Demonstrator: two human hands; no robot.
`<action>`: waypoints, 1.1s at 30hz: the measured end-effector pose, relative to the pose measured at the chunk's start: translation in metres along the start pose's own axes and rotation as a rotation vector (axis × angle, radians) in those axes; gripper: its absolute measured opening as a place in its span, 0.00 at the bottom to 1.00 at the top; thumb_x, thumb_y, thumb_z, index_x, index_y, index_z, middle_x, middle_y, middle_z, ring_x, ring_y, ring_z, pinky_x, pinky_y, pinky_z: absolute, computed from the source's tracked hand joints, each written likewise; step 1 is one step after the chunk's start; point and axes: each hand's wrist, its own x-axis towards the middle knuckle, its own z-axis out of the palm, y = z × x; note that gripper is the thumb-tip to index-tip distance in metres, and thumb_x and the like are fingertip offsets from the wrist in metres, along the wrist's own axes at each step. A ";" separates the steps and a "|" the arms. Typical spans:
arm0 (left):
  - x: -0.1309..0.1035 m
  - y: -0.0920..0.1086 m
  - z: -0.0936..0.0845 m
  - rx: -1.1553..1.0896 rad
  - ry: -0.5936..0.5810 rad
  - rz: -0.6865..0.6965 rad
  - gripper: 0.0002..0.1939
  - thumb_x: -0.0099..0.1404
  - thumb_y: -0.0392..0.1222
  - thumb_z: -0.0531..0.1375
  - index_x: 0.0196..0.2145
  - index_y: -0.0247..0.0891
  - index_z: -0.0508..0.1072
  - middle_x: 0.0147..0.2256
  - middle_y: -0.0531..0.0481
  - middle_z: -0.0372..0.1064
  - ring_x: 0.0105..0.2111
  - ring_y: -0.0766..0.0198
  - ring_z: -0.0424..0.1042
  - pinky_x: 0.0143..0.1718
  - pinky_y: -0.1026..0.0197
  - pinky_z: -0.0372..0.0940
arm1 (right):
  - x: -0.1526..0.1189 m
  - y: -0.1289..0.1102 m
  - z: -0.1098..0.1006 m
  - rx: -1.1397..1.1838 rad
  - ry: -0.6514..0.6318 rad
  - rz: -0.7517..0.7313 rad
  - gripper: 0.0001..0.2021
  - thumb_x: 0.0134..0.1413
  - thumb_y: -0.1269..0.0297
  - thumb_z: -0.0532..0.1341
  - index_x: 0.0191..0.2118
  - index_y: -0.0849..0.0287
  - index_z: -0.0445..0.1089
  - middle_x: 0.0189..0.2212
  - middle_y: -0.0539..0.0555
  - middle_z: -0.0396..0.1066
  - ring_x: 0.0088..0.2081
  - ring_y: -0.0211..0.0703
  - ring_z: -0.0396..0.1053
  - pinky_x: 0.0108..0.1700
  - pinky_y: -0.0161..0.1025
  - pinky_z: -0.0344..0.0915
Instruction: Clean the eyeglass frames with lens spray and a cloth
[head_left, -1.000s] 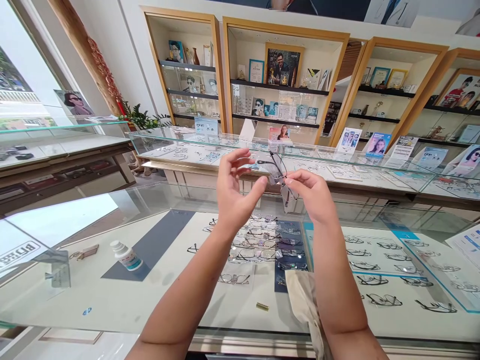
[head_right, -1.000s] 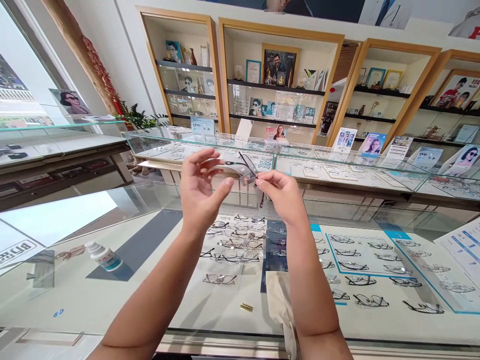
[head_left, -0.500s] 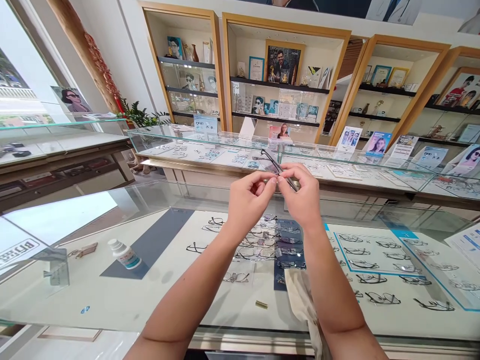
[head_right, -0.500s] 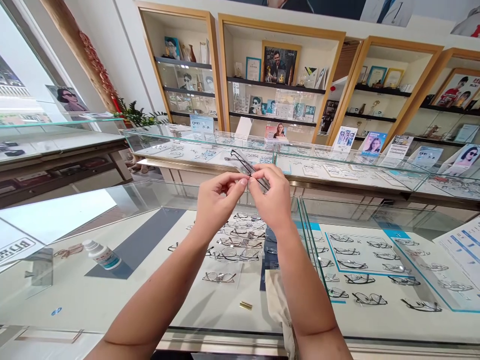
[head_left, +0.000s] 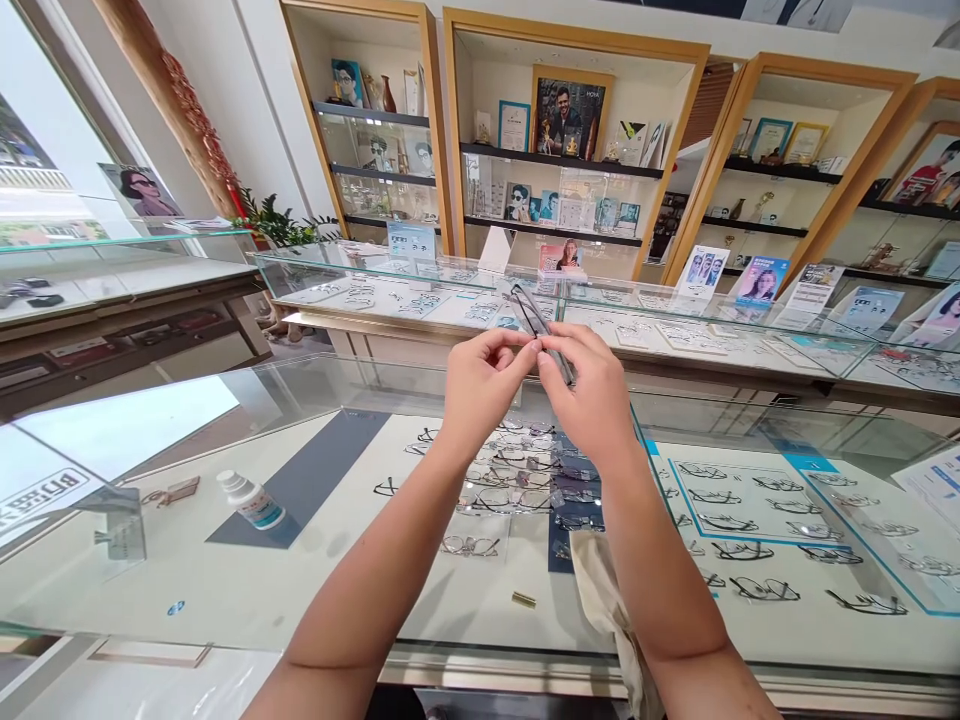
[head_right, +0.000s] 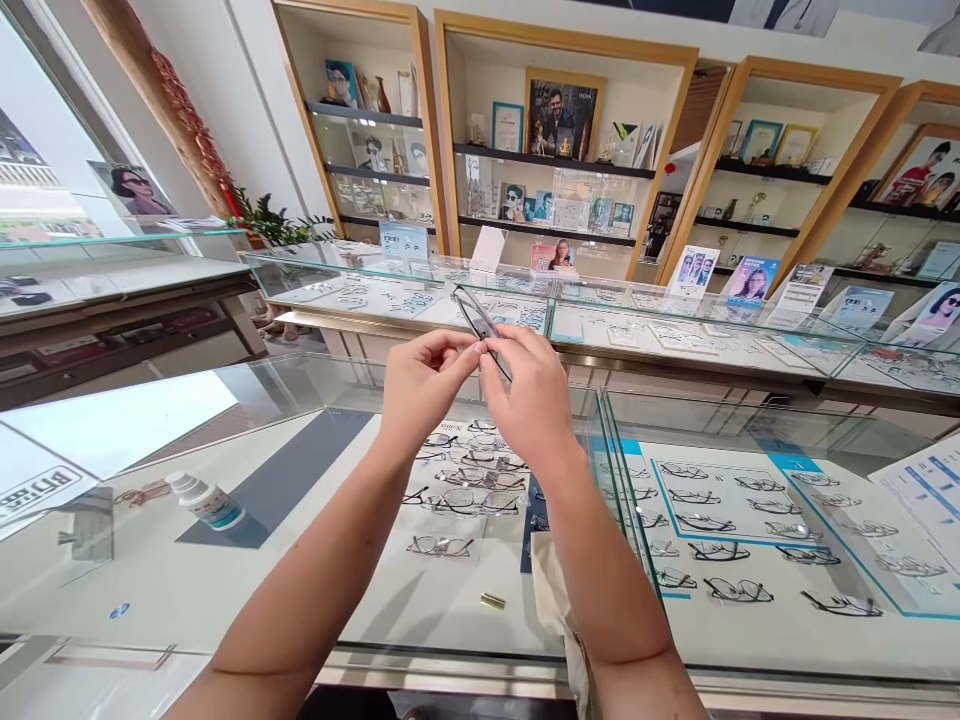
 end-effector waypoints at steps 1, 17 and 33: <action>0.002 -0.001 -0.002 0.003 -0.016 -0.006 0.12 0.64 0.51 0.71 0.33 0.39 0.83 0.19 0.59 0.50 0.21 0.69 0.50 0.25 0.61 0.49 | 0.000 -0.001 -0.001 -0.006 -0.020 0.008 0.10 0.69 0.63 0.62 0.49 0.50 0.81 0.57 0.59 0.79 0.61 0.56 0.74 0.66 0.62 0.68; 0.016 -0.025 -0.065 0.476 -0.459 -0.218 0.04 0.61 0.40 0.65 0.32 0.38 0.80 0.20 0.58 0.51 0.22 0.69 0.49 0.28 0.61 0.49 | 0.002 0.002 -0.024 0.021 -0.129 0.095 0.07 0.62 0.72 0.62 0.42 0.53 0.73 0.34 0.50 0.73 0.36 0.43 0.71 0.43 0.46 0.68; -0.031 -0.149 -0.160 0.897 -0.915 -0.281 0.13 0.63 0.50 0.63 0.38 0.44 0.85 0.39 0.49 0.82 0.39 0.57 0.75 0.41 0.61 0.62 | -0.005 -0.019 -0.032 0.183 -0.155 -0.044 0.05 0.70 0.71 0.60 0.41 0.52 0.68 0.30 0.47 0.66 0.30 0.39 0.63 0.34 0.42 0.60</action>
